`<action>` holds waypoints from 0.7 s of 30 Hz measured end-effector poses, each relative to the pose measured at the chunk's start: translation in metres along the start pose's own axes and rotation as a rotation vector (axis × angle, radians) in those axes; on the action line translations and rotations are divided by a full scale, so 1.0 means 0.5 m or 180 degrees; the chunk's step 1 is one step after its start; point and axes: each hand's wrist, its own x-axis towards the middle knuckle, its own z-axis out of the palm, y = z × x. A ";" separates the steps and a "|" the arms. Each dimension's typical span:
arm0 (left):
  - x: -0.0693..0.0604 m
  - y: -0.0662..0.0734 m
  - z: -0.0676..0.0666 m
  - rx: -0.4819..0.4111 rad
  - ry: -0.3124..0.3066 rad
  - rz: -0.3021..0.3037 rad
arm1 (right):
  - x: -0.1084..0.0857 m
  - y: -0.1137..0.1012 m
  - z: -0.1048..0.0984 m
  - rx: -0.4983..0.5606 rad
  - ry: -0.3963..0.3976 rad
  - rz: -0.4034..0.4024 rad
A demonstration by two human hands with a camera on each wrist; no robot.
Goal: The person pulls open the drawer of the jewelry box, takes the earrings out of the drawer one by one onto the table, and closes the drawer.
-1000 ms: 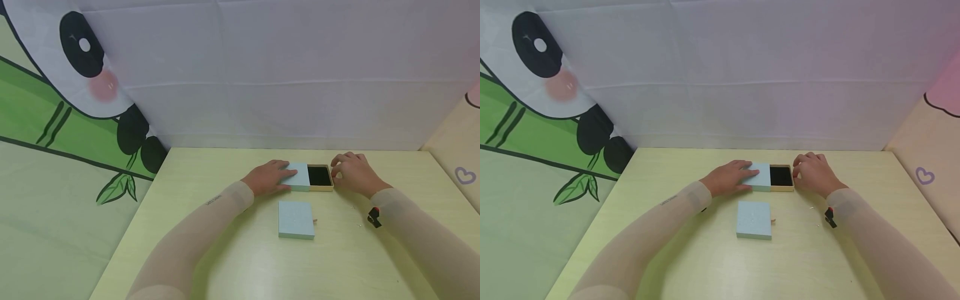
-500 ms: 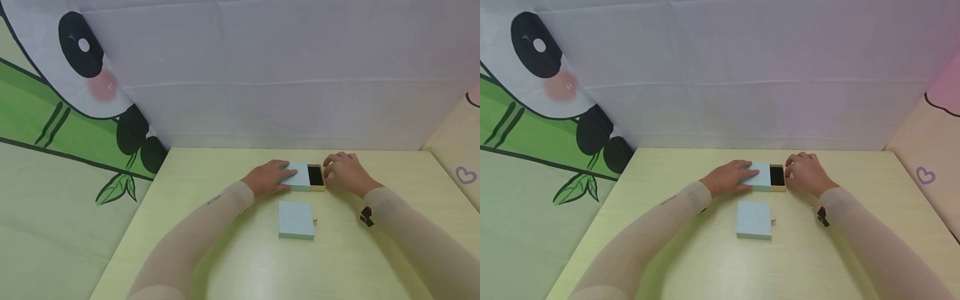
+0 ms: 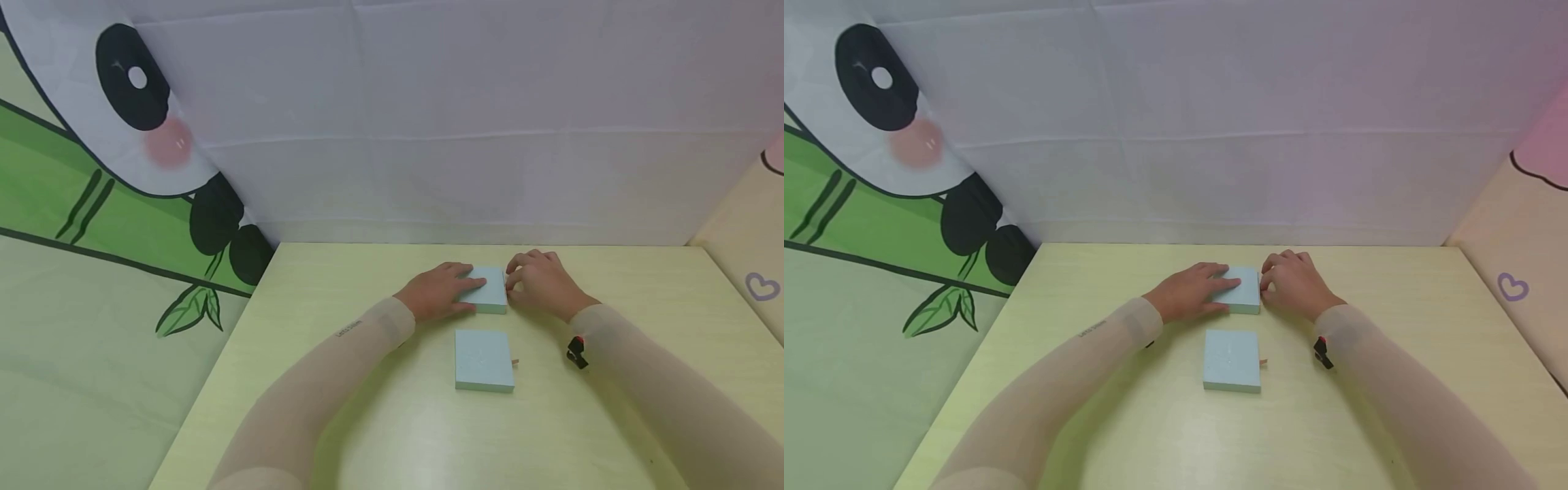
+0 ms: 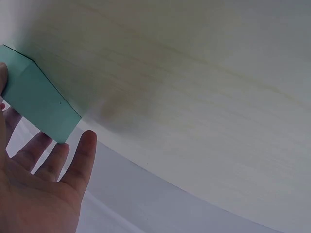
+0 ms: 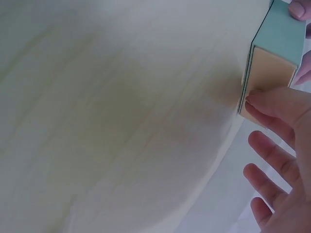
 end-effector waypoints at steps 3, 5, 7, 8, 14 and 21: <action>-0.002 0.002 0.000 0.0005 0.0026 0.0010 | 0.003 -0.006 0.004 0.0046 0.0007 0.0005; -0.002 0.002 0.001 0.0011 0.0039 0.0014 | 0.003 -0.009 0.006 0.0040 0.0017 0.0005; -0.002 0.001 0.003 0.0026 0.0041 0.0014 | 0.003 -0.008 0.009 0.0011 0.0022 0.0003; -0.001 0.001 0.003 0.0034 0.0046 0.0013 | 0.003 -0.007 0.009 -0.0008 0.0025 0.0001; 0.001 -0.003 0.002 0.0074 0.0038 0.0015 | 0.005 -0.001 0.016 -0.0024 0.0076 -0.0034; -0.002 -0.018 -0.014 -0.0016 0.0035 -0.0133 | -0.007 0.008 -0.008 -0.0062 -0.0003 0.0034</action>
